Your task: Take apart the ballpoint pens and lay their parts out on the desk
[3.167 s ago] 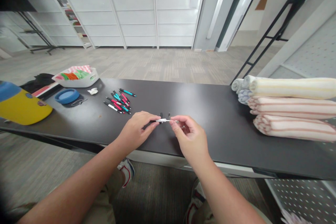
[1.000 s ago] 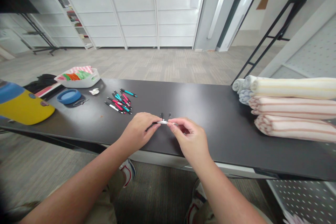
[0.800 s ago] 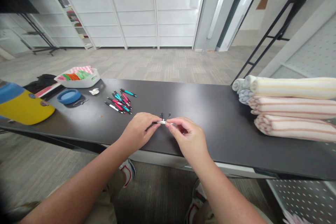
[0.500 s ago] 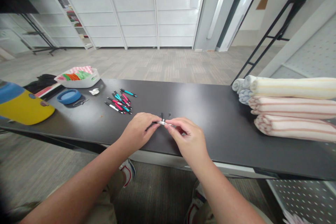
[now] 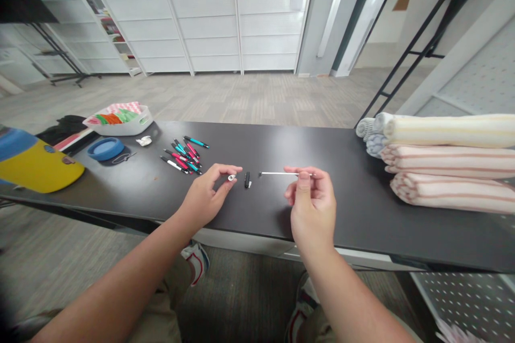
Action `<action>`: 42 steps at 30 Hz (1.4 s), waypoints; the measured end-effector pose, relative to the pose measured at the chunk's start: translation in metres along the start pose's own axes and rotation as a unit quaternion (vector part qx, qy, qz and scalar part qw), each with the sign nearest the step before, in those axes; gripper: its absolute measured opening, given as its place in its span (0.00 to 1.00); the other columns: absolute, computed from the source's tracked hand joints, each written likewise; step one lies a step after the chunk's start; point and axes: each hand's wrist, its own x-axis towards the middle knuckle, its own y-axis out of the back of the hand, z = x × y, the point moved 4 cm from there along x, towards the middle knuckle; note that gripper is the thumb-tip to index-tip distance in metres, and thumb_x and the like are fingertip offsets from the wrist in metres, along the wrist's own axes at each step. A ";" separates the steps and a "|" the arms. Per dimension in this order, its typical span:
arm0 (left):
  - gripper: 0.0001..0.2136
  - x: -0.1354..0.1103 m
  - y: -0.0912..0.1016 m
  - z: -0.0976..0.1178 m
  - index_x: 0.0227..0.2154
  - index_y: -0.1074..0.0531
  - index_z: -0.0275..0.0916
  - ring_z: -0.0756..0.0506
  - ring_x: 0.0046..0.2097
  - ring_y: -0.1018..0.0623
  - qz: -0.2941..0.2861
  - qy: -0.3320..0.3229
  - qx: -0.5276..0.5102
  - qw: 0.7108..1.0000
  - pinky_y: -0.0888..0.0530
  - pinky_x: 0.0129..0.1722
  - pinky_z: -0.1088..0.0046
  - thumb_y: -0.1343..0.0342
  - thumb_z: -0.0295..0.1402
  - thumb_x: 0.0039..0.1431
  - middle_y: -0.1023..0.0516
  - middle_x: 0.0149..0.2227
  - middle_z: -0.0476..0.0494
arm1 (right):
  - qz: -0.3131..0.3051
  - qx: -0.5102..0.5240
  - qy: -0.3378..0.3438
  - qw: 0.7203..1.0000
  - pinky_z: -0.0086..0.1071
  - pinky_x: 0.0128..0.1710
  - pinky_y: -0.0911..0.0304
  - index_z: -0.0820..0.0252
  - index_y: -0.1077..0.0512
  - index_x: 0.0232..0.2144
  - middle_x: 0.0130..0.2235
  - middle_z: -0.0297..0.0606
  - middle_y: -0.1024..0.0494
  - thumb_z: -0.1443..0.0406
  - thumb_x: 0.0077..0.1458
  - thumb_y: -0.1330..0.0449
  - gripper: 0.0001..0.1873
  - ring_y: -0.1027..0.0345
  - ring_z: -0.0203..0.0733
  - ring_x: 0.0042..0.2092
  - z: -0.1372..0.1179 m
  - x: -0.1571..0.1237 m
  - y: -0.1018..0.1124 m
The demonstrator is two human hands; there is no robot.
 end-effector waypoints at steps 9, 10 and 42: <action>0.09 0.001 -0.002 -0.001 0.46 0.28 0.42 0.44 0.55 0.19 0.006 0.000 0.011 1.000 0.24 0.55 0.65 0.45 0.24 0.67 0.18 0.53 0.44 | -0.042 -0.030 -0.008 0.999 0.27 0.21 0.40 0.56 0.30 0.41 0.43 0.39 0.18 0.55 0.67 0.37 0.11 0.34 0.31 0.25 -0.001 -0.005 -0.003; 0.09 0.000 -0.002 -0.001 0.46 0.28 0.42 0.44 0.55 0.19 0.005 -0.004 0.012 1.000 0.24 0.55 0.65 0.45 0.24 0.67 0.18 0.53 0.44 | -0.047 -0.040 -0.005 0.998 0.27 0.21 0.40 0.56 0.29 0.42 0.43 0.39 0.18 0.55 0.67 0.37 0.11 0.33 0.31 0.25 -0.002 -0.005 -0.003; 0.08 -0.003 -0.012 -0.003 0.48 0.27 0.42 0.42 0.53 0.20 -0.031 -0.059 0.068 0.995 0.25 0.56 0.62 0.46 0.27 0.69 0.18 0.50 0.42 | -0.257 -0.235 0.264 0.899 0.41 0.51 0.26 0.45 0.25 0.50 0.47 0.33 0.15 0.72 0.64 0.37 0.17 0.20 0.44 0.49 -0.019 -0.029 -0.011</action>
